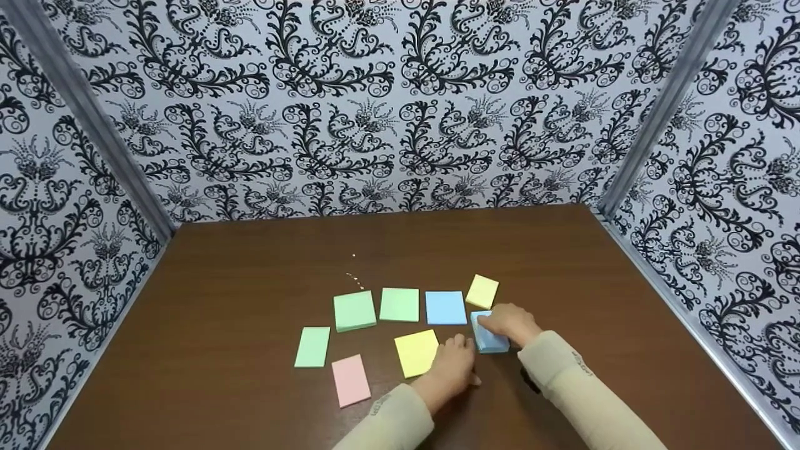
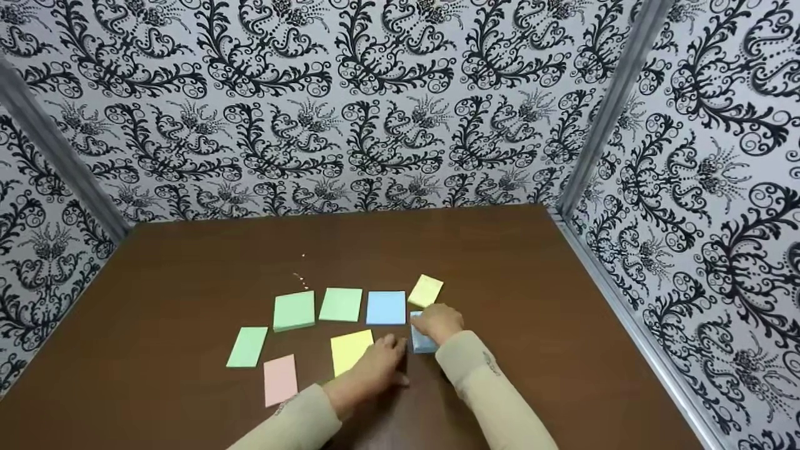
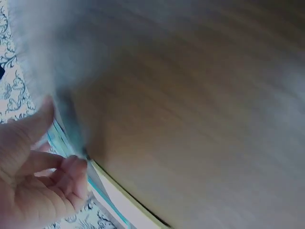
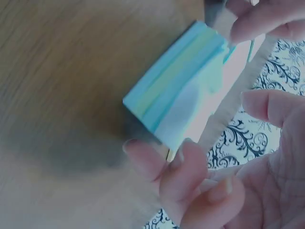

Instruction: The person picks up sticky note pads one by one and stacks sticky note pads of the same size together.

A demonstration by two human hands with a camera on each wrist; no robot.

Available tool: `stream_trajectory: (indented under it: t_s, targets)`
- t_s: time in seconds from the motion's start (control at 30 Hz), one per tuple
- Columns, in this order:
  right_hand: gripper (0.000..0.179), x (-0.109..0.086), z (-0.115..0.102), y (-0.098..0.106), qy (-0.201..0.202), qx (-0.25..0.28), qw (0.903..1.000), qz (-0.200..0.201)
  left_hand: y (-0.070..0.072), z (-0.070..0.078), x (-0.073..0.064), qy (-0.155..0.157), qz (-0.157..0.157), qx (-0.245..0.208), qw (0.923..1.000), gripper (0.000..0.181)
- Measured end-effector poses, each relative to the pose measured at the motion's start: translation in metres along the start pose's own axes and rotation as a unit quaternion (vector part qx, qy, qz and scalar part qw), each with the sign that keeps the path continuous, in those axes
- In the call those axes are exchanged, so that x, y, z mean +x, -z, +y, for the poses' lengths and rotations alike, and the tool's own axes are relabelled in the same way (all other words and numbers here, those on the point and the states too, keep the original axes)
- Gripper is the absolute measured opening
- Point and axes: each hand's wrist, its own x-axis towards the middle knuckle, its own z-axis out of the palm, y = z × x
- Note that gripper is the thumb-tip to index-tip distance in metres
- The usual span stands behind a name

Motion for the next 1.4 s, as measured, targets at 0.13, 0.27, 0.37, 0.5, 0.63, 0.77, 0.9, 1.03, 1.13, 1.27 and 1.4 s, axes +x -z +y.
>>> stream_trajectory:
  t_s: [0.13, 0.27, 0.37, 0.5, 0.63, 0.77, 0.9, 1.03, 1.13, 1.27, 1.4]
  targets:
    - [0.038, -0.003, 0.004, 0.008, 0.015, 0.001, 0.9994, 0.031, 0.012, -0.03, -0.011, -0.048, 0.067, -0.076, 0.9937, 0.06]
    - [0.034, -0.008, 0.002, 0.013, 0.038, 0.024, 0.9967, 0.067, 0.02, -0.066, -0.022, -0.054, 0.112, -0.093, 0.988, 0.047]
    - [0.03, -0.015, -0.007, 0.013, 0.062, 0.062, 0.9936, 0.072, 0.025, -0.095, -0.028, -0.029, 0.113, -0.129, 0.9848, 0.033]
    - [0.026, -0.027, -0.029, 0.01, 0.112, 0.089, 0.987, 0.073, 0.03, -0.132, -0.033, 0.036, 0.075, -0.192, 0.9779, 0.025]
    - [0.021, -0.038, -0.061, -0.006, 0.19, 0.08, 0.9744, 0.089, 0.025, -0.16, -0.037, 0.095, 0.045, -0.201, 0.974, 0.016]
    - [0.016, -0.047, -0.097, -0.028, 0.227, 0.097, 0.9674, 0.055, 0.019, -0.177, -0.042, 0.128, 0.024, -0.201, 0.9709, 0.01]
    - [0.022, -0.051, -0.128, -0.057, 0.238, 0.092, 0.9663, 0.032, 0.017, -0.182, -0.044, 0.153, -0.001, -0.194, 0.9689, 0.009]
    - [0.026, -0.052, -0.153, -0.087, 0.247, 0.039, 0.9671, 0.047, 0.015, -0.183, -0.045, 0.172, -0.015, -0.181, 0.9682, 0.01]
    - [0.034, -0.054, -0.169, -0.102, 0.233, 0.011, 0.9708, 0.057, 0.012, -0.184, -0.045, 0.18, -0.01, -0.18, 0.967, 0.011]
    - [0.052, -0.054, -0.188, -0.115, 0.204, 0.003, 0.9776, 0.051, 0.012, -0.185, -0.045, 0.192, -0.004, -0.185, 0.9638, 0.013]
    - [0.069, -0.054, -0.197, -0.125, 0.197, -0.024, 0.9793, 0.038, 0.014, -0.185, -0.044, 0.205, -0.018, -0.18, 0.9618, 0.015]
